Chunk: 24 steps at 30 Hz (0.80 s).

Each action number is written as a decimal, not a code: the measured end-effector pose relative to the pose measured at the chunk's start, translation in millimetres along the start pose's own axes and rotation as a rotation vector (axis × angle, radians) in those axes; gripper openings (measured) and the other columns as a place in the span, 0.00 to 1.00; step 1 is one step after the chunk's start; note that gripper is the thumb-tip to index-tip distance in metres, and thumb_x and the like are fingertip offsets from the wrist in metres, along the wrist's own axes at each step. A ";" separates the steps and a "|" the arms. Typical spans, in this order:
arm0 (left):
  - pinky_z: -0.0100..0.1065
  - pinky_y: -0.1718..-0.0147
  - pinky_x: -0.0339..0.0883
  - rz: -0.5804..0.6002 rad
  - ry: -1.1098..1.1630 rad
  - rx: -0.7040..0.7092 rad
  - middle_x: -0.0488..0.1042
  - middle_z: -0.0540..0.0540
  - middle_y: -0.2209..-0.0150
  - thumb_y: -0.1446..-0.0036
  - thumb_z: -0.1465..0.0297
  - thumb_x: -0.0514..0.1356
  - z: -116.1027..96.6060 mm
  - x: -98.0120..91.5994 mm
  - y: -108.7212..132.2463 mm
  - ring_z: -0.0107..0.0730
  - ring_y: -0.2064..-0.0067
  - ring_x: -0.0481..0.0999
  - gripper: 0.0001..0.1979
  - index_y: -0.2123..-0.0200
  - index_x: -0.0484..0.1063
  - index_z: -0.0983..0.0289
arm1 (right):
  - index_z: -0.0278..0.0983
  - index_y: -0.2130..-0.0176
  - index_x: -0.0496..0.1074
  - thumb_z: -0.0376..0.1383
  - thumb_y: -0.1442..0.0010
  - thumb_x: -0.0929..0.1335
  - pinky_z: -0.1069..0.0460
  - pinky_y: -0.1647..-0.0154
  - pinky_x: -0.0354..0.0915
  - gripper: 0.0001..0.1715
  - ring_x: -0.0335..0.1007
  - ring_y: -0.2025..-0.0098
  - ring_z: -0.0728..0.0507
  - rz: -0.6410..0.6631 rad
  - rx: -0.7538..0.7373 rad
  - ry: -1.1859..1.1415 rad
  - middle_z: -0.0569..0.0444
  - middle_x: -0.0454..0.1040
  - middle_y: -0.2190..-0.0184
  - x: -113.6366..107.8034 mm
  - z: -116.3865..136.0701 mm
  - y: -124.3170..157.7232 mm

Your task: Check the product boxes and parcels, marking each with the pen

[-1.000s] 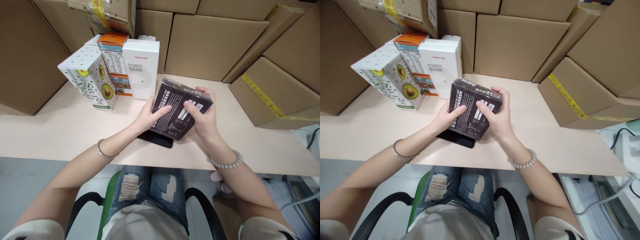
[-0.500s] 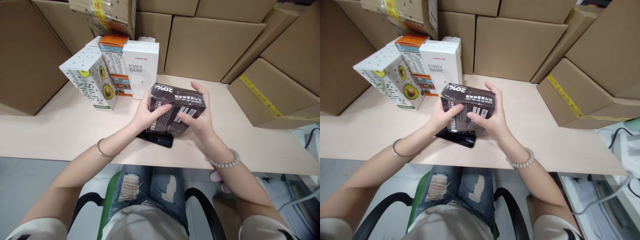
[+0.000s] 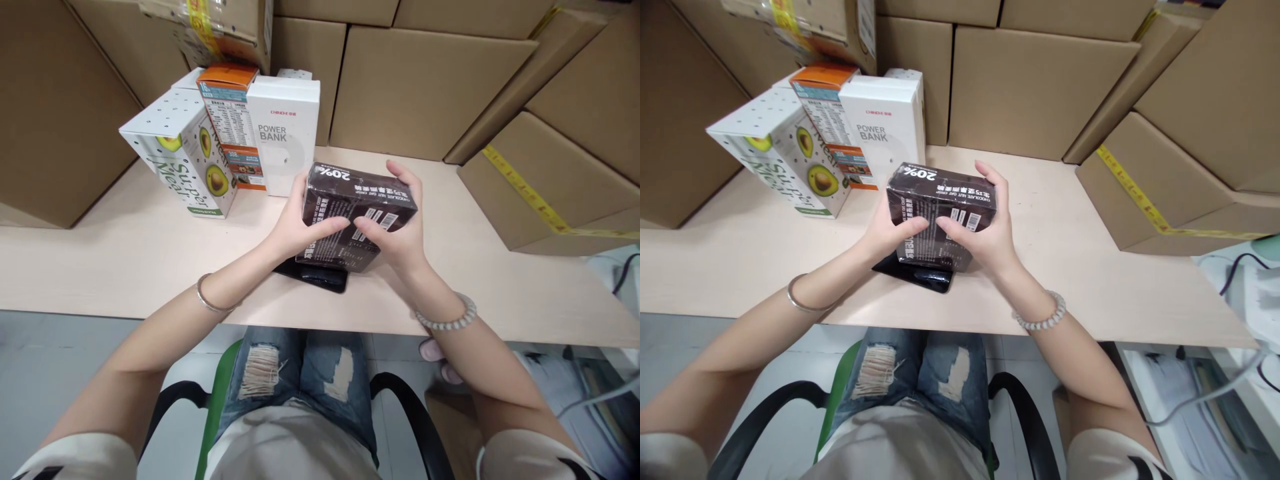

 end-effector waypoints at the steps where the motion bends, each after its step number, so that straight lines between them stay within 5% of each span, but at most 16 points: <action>1: 0.54 0.33 0.68 -0.003 0.002 -0.016 0.76 0.59 0.40 0.48 0.35 0.68 1.2 0.0 -0.5 0.53 0.35 0.76 0.41 0.43 0.63 0.55 | 0.52 0.33 0.58 0.66 0.45 0.76 0.30 0.32 0.72 0.52 0.70 0.35 0.31 -0.007 0.000 0.003 0.48 0.70 0.41 -0.6 0.2 -0.9; 6: 0.52 0.33 0.69 -0.034 -0.015 -0.024 0.77 0.56 0.43 0.41 0.37 0.65 1.0 -1.3 -2.6 0.50 0.37 0.77 0.34 0.46 0.65 0.55 | 0.49 0.39 0.64 0.62 0.41 0.75 0.33 0.30 0.70 0.41 0.70 0.35 0.32 -0.060 -0.042 0.025 0.48 0.69 0.41 -6.4 6.1 -4.4; 14: 0.56 0.32 0.69 0.011 -0.024 -0.031 0.76 0.59 0.39 0.47 0.38 0.70 0.5 -1.8 -2.1 0.54 0.35 0.76 0.40 0.43 0.63 0.55 | 0.53 0.31 0.56 0.64 0.46 0.77 0.30 0.31 0.71 0.55 0.66 0.31 0.29 0.009 -0.010 -0.024 0.48 0.66 0.35 -1.7 -4.3 -3.4; 20: 0.54 0.34 0.69 -0.023 -0.035 -0.023 0.77 0.58 0.43 0.45 0.39 0.69 2.2 -2.0 -1.4 0.52 0.38 0.77 0.36 0.45 0.65 0.55 | 0.52 0.36 0.62 0.63 0.42 0.75 0.31 0.31 0.70 0.44 0.66 0.32 0.30 -0.039 -0.054 0.059 0.48 0.66 0.37 -6.7 4.0 -3.7; 24: 0.56 0.31 0.65 -0.013 -0.107 0.042 0.74 0.59 0.39 0.48 0.37 0.70 -5.1 -6.4 -2.5 0.55 0.33 0.73 0.42 0.39 0.64 0.52 | 0.52 0.37 0.64 0.63 0.42 0.75 0.32 0.32 0.70 0.42 0.66 0.32 0.31 -0.041 -0.098 0.057 0.49 0.66 0.36 -6.4 13.7 -2.4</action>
Point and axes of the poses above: each hand's wrist, its own y-axis away from the middle knuckle, its own x-axis out of the palm, z = x × y, the point moved 8 cm from there along -y, towards the middle knuckle
